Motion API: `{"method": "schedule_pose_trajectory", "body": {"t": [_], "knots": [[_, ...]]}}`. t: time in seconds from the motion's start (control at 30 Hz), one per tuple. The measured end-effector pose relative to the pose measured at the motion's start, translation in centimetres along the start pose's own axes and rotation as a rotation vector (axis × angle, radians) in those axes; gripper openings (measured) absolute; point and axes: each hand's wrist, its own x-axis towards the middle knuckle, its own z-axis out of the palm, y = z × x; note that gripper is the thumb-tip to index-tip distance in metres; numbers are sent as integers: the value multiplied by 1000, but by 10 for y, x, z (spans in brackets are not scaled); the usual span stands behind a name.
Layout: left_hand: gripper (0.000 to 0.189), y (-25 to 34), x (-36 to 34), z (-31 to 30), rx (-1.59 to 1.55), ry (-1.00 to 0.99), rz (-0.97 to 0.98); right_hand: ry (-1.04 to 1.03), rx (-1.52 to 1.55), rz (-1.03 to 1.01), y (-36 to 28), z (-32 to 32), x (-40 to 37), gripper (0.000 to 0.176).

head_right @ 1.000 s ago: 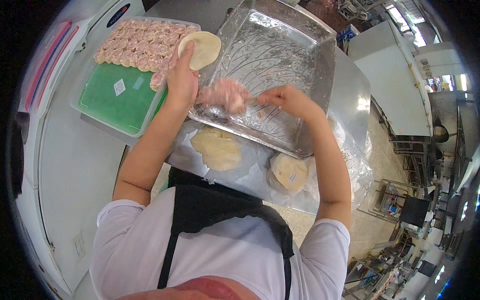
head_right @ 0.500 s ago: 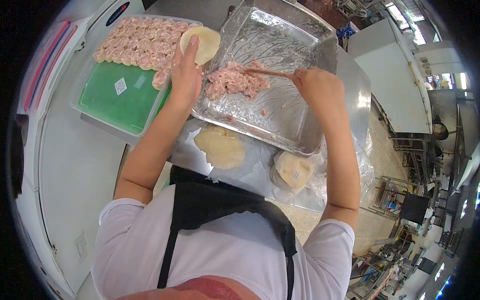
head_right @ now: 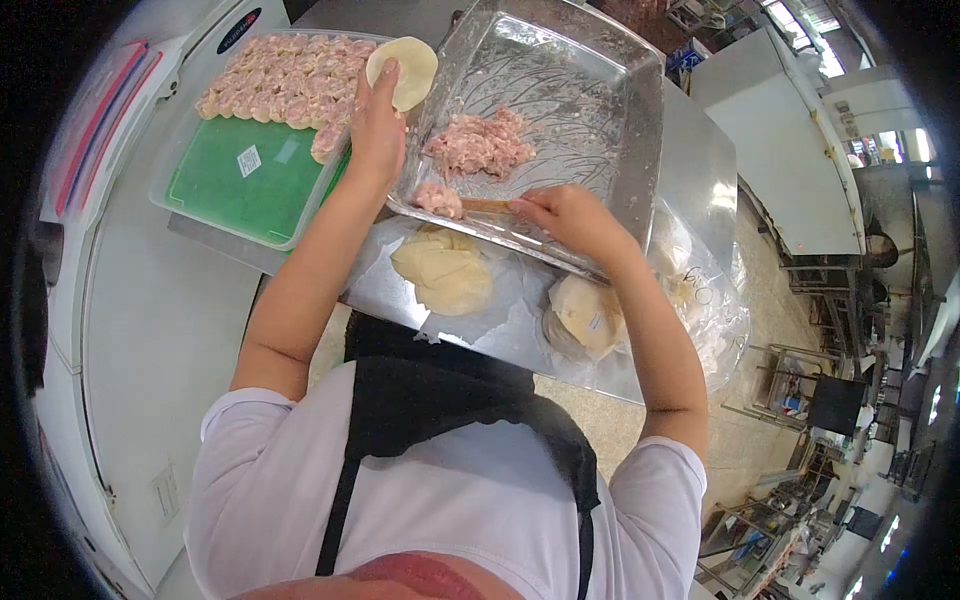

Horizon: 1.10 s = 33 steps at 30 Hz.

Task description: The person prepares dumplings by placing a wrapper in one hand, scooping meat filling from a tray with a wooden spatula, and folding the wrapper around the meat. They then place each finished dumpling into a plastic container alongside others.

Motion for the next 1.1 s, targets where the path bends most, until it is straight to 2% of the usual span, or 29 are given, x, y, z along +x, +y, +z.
{"method": "schedule_pose_trajectory", "body": {"t": [0.13, 0.2, 0.37, 0.43, 0.5, 0.57, 0.63, 0.7, 0.77, 0.83, 0.97, 1.03, 1.1], "knots": [[50, 2, 0, -5, -110, -50, -52, 47, -31, 42, 0, -22, -7, 35], [49, 5, -2, -2, -99, -29, -61, 85, -461, 67, -7, -21, -4, 36], [46, 0, -1, -4, -112, -17, -35, 58, -192, 2, -15, 1, -19, 35], [44, 1, -1, -5, -80, -4, -42, -8, -7, 144, -14, -11, -24, 35], [44, -4, 1, -6, -177, 26, -98, 51, -35, 113, -3, -11, -22, 33], [43, -8, 5, -8, -275, 57, -144, 265, -296, -85, -7, -18, -16, 29], [42, -12, 4, -12, -318, -14, -86, 312, -394, -146, 1, -17, -1, 25], [42, -12, 3, -15, -327, 7, -115, 379, -622, -249, 3, -14, 14, 23], [41, -13, 4, -14, -341, 24, -141, 350, -588, -228, 6, -6, 20, 24], [40, -12, 5, -15, -331, 9, -118, 194, -467, -152, 3, -1, 19, 27], [41, 0, -1, -6, -290, 26, -153, 99, -354, -107, -10, 2, -6, 31], [41, 3, -3, -4, -274, 5, -146, -22, -77, 83, -10, -13, -16, 33], [41, 3, -1, -4, -265, 10, -144, 7, -77, 114, 0, -24, -19, 34]]}}
